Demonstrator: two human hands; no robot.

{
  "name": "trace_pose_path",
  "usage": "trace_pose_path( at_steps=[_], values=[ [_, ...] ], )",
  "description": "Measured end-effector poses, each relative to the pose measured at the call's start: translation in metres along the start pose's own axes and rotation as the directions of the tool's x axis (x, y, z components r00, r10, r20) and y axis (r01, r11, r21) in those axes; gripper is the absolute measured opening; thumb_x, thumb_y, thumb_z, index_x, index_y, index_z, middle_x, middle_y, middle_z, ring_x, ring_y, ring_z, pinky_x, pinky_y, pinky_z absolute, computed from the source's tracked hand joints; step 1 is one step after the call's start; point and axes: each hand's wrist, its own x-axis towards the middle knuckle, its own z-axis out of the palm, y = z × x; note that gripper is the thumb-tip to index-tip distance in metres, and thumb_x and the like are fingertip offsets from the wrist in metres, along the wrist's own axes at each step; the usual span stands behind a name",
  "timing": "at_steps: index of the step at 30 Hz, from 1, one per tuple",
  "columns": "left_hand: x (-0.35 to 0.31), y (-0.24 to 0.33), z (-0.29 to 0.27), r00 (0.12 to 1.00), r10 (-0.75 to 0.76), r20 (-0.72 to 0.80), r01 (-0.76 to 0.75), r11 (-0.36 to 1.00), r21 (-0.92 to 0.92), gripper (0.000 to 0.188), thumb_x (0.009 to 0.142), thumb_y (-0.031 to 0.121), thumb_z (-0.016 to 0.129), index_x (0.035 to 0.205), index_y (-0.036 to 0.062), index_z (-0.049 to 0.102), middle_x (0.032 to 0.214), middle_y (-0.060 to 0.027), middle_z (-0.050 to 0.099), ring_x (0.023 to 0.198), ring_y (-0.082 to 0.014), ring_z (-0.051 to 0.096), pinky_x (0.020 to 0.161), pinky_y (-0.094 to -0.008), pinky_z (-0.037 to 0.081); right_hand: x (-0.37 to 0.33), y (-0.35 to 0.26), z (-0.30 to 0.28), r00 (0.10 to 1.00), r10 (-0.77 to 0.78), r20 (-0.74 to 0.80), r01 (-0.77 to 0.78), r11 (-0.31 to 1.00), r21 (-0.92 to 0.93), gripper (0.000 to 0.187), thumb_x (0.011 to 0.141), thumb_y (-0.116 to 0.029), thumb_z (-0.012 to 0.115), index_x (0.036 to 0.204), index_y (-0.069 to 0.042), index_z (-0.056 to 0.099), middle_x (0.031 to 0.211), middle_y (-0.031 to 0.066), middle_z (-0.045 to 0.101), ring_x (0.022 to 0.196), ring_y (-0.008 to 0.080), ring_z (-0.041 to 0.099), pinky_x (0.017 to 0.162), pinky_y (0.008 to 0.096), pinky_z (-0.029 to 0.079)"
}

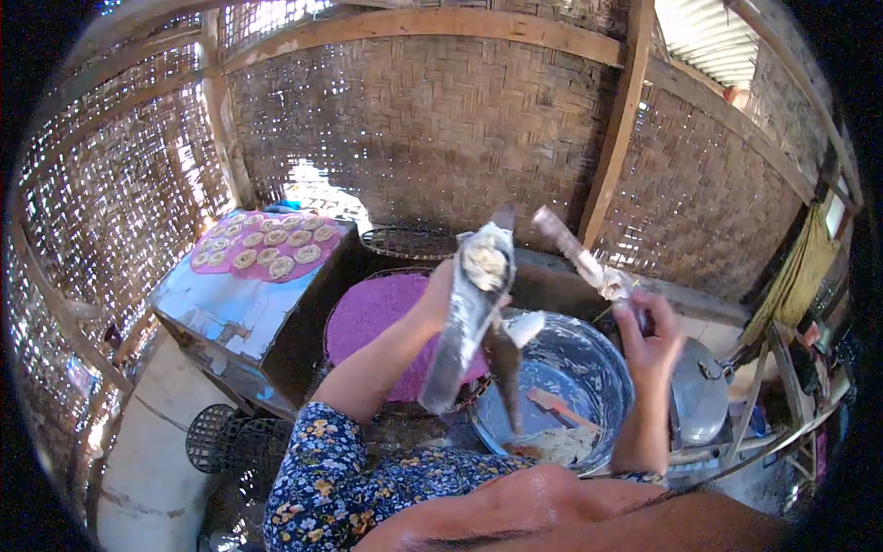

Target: The person uses a wooden extrusion tool to press dough into swirled patterns onto mats, refilling the tool with dough from a bowl and a spatula.

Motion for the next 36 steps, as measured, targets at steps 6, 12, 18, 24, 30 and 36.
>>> trace_pose_path(
  at_steps=[6,12,18,24,30,36],
  values=[
    [0.007,0.006,0.043,0.993,-0.030,0.111,0.114,0.391,-0.913,0.034,0.076,0.008,0.056,0.108,0.0012,0.049,0.098,-0.0054,0.056,0.087,-0.0130,0.054,0.080,-0.0281,0.043,-0.028,0.025,0.046,0.960,0.137,0.246,-0.243,0.844,0.479,0.017,0.071,-0.009,0.064,0.083,0.001,0.058,0.074,0.0023,0.060,0.069,0.0081,0.052,0.064,0.0215,0.042],
    [0.012,-0.014,0.034,0.992,-0.117,-0.044,0.106,0.976,-0.189,0.033,0.074,0.007,0.057,0.105,0.0018,0.049,0.096,-0.0110,0.056,0.084,-0.0193,0.057,0.071,-0.0343,0.050,-0.027,0.047,0.005,0.995,0.102,-0.008,-0.102,0.995,0.014,0.020,0.060,-0.007,0.070,0.077,-0.001,0.061,0.067,0.0081,0.060,0.059,0.0139,0.056,0.055,0.0240,0.043],
    [0.019,-0.043,0.035,0.990,-0.128,0.051,0.130,0.990,-0.045,0.033,0.073,0.022,0.058,0.101,0.0048,0.053,0.091,-0.0097,0.059,0.082,-0.0209,0.057,0.073,-0.0315,0.046,-0.028,0.041,0.030,0.899,-0.435,-0.054,0.414,0.883,-0.222,0.017,0.058,-0.009,0.070,0.072,-0.009,0.060,0.064,0.0044,0.058,0.054,0.0192,0.055,0.054,0.0279,0.043],
    [0.022,-0.035,0.043,0.989,0.144,0.031,-0.141,0.988,-0.070,0.033,0.072,0.017,0.059,0.102,0.0046,0.053,0.091,-0.0085,0.060,0.081,-0.0182,0.058,0.074,-0.0284,0.044,-0.023,0.058,0.018,0.990,0.112,0.081,-0.121,0.985,0.122,0.020,0.060,-0.008,0.070,0.075,0.000,0.060,0.061,0.0084,0.057,0.054,0.0129,0.054,0.050,0.0217,0.041],
    [0.007,-0.075,0.040,0.996,0.091,-0.003,-0.080,0.884,0.460,0.039,0.067,0.020,0.063,0.102,0.0057,0.053,0.092,-0.0075,0.060,0.083,-0.0199,0.057,0.077,-0.0273,0.043,-0.022,0.046,0.043,0.924,-0.382,0.010,0.377,0.908,-0.180,0.014,0.063,-0.007,0.068,0.074,-0.002,0.060,0.062,0.0089,0.057,0.051,0.0183,0.054,0.047,0.0281,0.042],
    [0.016,-0.027,0.011,0.961,-0.265,0.076,0.169,0.352,-0.921,0.035,0.074,0.025,0.061,0.103,0.0055,0.052,0.085,-0.0073,0.059,0.081,-0.0196,0.057,0.064,-0.0375,0.048,-0.045,0.066,-0.011,0.955,0.069,0.288,-0.148,0.953,0.264,0.017,0.062,-0.008,0.066,0.076,0.000,0.061,0.065,0.0112,0.059,0.060,0.0189,0.058,0.055,0.0264,0.044]
  ],
)
